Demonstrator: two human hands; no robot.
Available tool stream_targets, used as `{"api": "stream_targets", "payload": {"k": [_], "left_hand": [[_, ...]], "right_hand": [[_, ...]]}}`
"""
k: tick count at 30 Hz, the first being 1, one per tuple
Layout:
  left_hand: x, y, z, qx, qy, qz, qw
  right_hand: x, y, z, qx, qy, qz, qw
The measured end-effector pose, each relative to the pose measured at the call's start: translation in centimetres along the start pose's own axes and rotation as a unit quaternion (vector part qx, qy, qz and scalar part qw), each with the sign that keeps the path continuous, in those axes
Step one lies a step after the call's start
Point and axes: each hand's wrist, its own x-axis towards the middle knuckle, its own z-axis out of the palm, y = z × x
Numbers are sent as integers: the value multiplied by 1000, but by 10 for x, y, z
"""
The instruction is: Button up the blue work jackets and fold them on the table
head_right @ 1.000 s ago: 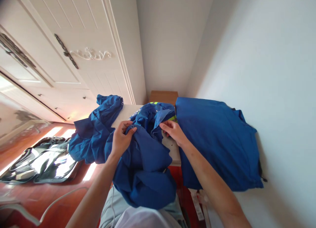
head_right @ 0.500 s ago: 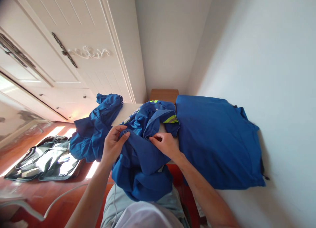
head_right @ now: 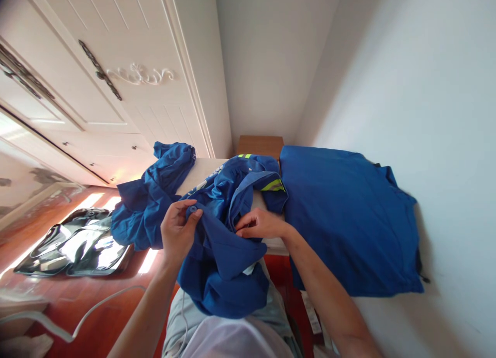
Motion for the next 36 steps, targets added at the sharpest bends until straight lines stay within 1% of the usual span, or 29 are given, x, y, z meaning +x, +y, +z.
{"api": "stream_targets", "payload": {"k": [3,5,6,8,10,11,12,13,15,17,18,20,21,22,23,24,26,27,29,31,32,33,35,36], "left_hand": [[-1,-2,-4,-8,-4,-2,1000],[-1,2,-11,-13,-25,-1,1000],[-1,7,-16,-7,-51,0,999],[-1,20,-27,37,-136,8,990],[-1,36,-34,111,-230,33,966],[-1,43,-35,151,-264,49,951],[-1,50,-33,188,-284,67,938],[-2,55,-29,221,-292,84,927],[-5,64,-17,284,-287,113,908],[-7,72,-2,347,-296,140,879],[-7,76,5,378,-314,151,858],[-7,81,14,427,-367,156,811],[-6,82,16,440,-395,148,793],[-5,81,18,442,-418,130,783],[-3,79,19,431,-435,107,783],[-2,75,19,407,-446,81,793],[-1,63,20,334,-456,29,824],[-1,57,20,293,-455,7,841],[-4,47,21,217,-445,-30,868],[-8,41,20,164,-426,-63,888],[-10,39,20,146,-414,-76,895],[-12,39,20,133,-404,-86,901],[-14,39,20,119,-386,-93,910],[-15,41,21,116,-378,-89,914]], "right_hand": [[-1,-2,7,15,4,0,1000],[-3,-3,10,7,22,2,1000],[-5,-4,12,-3,38,2,999],[-10,-5,15,-21,92,-4,996],[-13,-6,18,-28,155,-12,987],[-15,-6,20,-28,178,-15,983],[-15,-7,23,-24,195,-17,980],[-16,-7,25,-18,205,-17,978],[-15,-9,31,-12,222,-17,975],[-15,-12,35,-31,240,-25,970],[-15,-14,37,-49,248,-36,967],[-17,-16,38,-88,265,-64,958],[-18,-17,38,-101,271,-77,954],[-20,-16,38,-110,277,-86,951],[-21,-16,37,-113,280,-89,949],[-23,-15,37,-110,280,-88,950],[-25,-12,36,-87,283,-85,951],[-27,-11,36,-73,296,-91,948],[-30,-12,36,-67,346,-130,927],[-35,-15,36,-118,386,-187,896],[-37,-18,36,-161,382,-211,885],[-39,-21,37,-208,365,-226,879],[-42,-25,38,-278,323,-228,875],[-43,-27,39,-294,310,-219,877]]}}
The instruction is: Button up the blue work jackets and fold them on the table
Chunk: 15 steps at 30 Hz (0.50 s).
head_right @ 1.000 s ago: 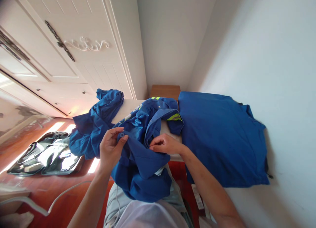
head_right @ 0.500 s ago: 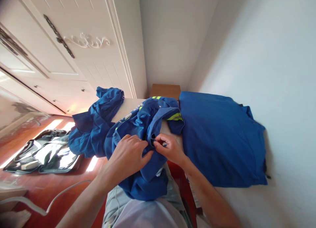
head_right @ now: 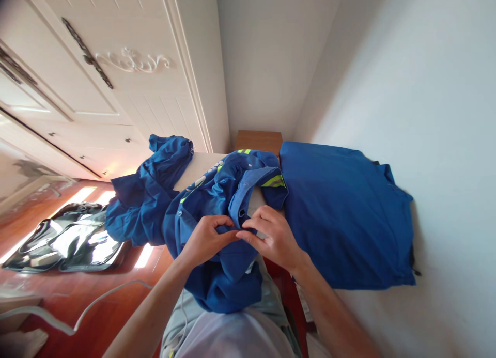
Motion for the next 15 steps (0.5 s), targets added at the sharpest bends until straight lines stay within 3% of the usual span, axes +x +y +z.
{"api": "stream_targets", "payload": {"k": [5,8,10,13,15], "left_hand": [[-1,8,3,30,27,32,999],[-3,12,3,52,28,42,997],[-4,12,3,60,31,42,997],[-5,12,4,64,42,41,996],[-6,11,4,69,52,35,996]], "right_hand": [[5,-7,0,19,-22,61,998],[10,-9,0,63,-44,132,988],[11,-6,2,123,-55,205,969],[9,2,8,240,-49,313,918],[7,6,12,272,-32,347,897]]}}
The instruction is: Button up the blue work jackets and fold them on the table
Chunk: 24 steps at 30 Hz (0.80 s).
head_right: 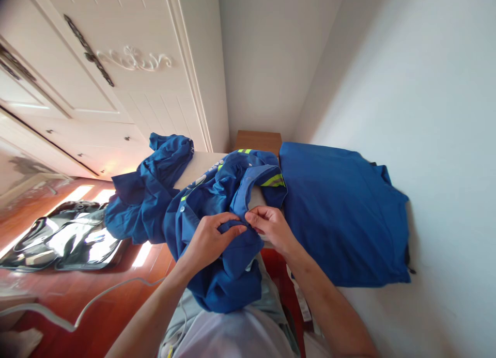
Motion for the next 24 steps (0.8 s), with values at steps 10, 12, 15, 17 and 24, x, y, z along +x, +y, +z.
{"api": "stream_targets", "payload": {"k": [10,12,15,17,24], "left_hand": [[1,3,5,64,-2,-21,998],[1,5,5,69,-25,-13,997],[-1,7,4,53,-57,7,997],[-3,8,5,50,-58,15,997],[-9,5,15,93,-32,6,995]], "right_hand": [[-15,-16,-13,-401,5,-286,870],[-16,-19,-16,-458,-6,-293,839],[-15,-22,-20,-500,-43,-283,818],[-13,-23,-22,-506,-68,-275,815],[-4,-21,-19,-498,-63,-285,816]]}}
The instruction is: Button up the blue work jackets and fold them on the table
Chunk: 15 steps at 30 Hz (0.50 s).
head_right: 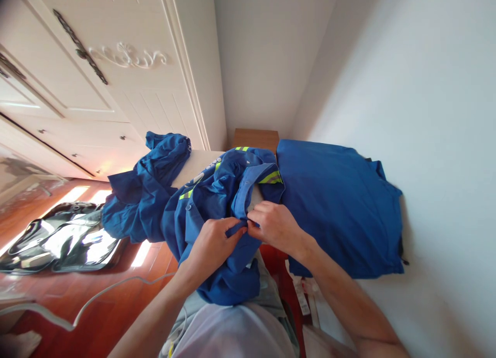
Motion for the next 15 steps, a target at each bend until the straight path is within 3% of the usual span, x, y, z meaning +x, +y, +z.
{"api": "stream_targets", "payload": {"k": [3,5,9,15], "left_hand": [[-2,-2,1,-14,16,4,1000],[-3,-4,1,-34,29,6,999],[-4,-6,0,-65,31,6,997],[4,-6,1,-170,42,-16,984]], "right_hand": [[1,1,-1,80,4,37,996],[0,3,-2,191,-6,101,976],[-4,13,2,420,-51,228,877],[-5,25,25,596,-41,308,741]]}}
